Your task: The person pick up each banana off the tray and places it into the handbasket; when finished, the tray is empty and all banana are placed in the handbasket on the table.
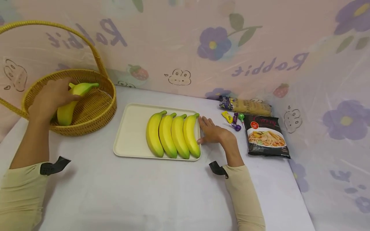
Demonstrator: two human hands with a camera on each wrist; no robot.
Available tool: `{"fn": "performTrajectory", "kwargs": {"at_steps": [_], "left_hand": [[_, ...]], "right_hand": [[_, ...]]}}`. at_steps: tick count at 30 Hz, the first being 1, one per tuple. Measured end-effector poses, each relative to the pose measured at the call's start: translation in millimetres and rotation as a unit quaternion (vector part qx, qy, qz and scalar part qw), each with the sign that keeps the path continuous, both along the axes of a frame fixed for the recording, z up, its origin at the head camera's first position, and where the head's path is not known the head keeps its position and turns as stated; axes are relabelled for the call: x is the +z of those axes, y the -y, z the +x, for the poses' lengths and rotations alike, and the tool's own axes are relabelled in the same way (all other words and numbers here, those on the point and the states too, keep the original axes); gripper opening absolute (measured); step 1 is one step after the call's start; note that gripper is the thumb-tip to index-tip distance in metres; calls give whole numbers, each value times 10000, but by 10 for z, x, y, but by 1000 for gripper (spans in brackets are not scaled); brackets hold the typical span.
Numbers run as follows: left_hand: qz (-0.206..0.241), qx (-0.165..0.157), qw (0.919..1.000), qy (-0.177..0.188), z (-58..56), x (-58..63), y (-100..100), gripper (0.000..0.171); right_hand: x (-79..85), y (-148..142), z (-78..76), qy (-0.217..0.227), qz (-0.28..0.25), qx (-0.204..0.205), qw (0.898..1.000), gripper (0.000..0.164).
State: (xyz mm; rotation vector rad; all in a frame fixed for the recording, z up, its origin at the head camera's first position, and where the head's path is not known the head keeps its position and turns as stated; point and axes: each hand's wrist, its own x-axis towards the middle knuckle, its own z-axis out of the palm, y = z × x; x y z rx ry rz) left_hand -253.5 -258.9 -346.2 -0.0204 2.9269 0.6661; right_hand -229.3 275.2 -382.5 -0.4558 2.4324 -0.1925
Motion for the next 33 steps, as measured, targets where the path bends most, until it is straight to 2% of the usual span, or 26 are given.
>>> {"fn": "performTrajectory", "kwargs": {"at_steps": [8, 18, 21, 26, 29, 33], "left_hand": [[-138, -78, 9999, -3, -64, -97, -40, 46], [-278, 119, 9991, 282, -79, -174, -1, 29], [-300, 180, 9993, 163, -54, -195, 24, 35], [-366, 187, 9987, -310, -37, -240, -7, 52], [-374, 194, 9979, -493, -43, -258, -44, 52], [-440, 197, 9974, -538, -32, -245, -56, 54]], "right_hand": [[29, -64, 41, 102, -216, -165, 9996, 104], [-5, -59, 35, 73, -232, -141, 9996, 104], [-32, -45, 47, 51, -274, -117, 9995, 104], [-50, -44, 59, 45, -287, -107, 9995, 104], [-34, -59, 55, 15, -245, -91, 9997, 103], [-10, -63, 38, 21, -270, -82, 9996, 103]]}}
